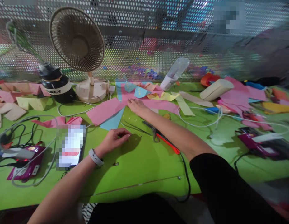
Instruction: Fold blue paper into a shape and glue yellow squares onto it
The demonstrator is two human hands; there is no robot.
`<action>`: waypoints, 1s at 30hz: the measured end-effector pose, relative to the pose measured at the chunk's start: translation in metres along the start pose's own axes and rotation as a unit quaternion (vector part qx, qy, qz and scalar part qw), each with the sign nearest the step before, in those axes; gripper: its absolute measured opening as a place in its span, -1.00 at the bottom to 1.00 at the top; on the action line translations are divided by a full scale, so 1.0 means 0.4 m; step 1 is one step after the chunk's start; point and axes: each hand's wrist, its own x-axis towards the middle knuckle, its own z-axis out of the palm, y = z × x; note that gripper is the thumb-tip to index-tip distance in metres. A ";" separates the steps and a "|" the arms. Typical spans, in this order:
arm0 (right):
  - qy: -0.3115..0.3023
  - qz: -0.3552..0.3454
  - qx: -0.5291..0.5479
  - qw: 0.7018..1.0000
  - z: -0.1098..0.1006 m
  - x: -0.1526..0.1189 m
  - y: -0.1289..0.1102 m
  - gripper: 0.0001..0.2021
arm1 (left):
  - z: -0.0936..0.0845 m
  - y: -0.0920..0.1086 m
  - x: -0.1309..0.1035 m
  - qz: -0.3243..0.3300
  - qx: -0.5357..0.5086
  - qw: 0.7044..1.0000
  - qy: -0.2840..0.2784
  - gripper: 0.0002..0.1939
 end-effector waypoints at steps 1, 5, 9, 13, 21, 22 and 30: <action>-0.010 0.005 -0.013 1.000 0.003 0.010 0.003 -0.66 | -0.002 0.000 0.000 -0.003 0.008 1.000 -0.005 -0.80; -0.047 0.030 -0.046 0.997 -0.003 0.037 0.005 -0.62 | -0.008 -0.004 0.003 -0.010 0.036 0.999 -0.015 -0.75; -0.057 0.061 -0.039 0.996 -0.020 0.046 0.006 -0.62 | -0.011 -0.006 0.006 -0.009 0.053 0.998 -0.021 -0.74; -0.053 0.106 -0.001 0.993 -0.034 0.049 0.022 -0.61 | -0.015 -0.010 0.010 -0.009 0.075 0.997 -0.005 -0.75; 0.058 0.207 0.140 0.966 -0.059 0.048 0.070 -0.70 | -0.024 -0.029 0.017 -0.019 0.107 0.994 0.015 -0.72; 0.074 0.216 0.162 0.960 -0.059 0.049 0.075 -0.69 | -0.023 -0.031 0.017 -0.019 0.108 0.994 0.014 -0.71; 0.232 0.246 0.361 0.869 -0.067 0.081 0.129 -0.63 | -0.023 -0.036 0.016 -0.015 0.108 0.994 0.014 -0.71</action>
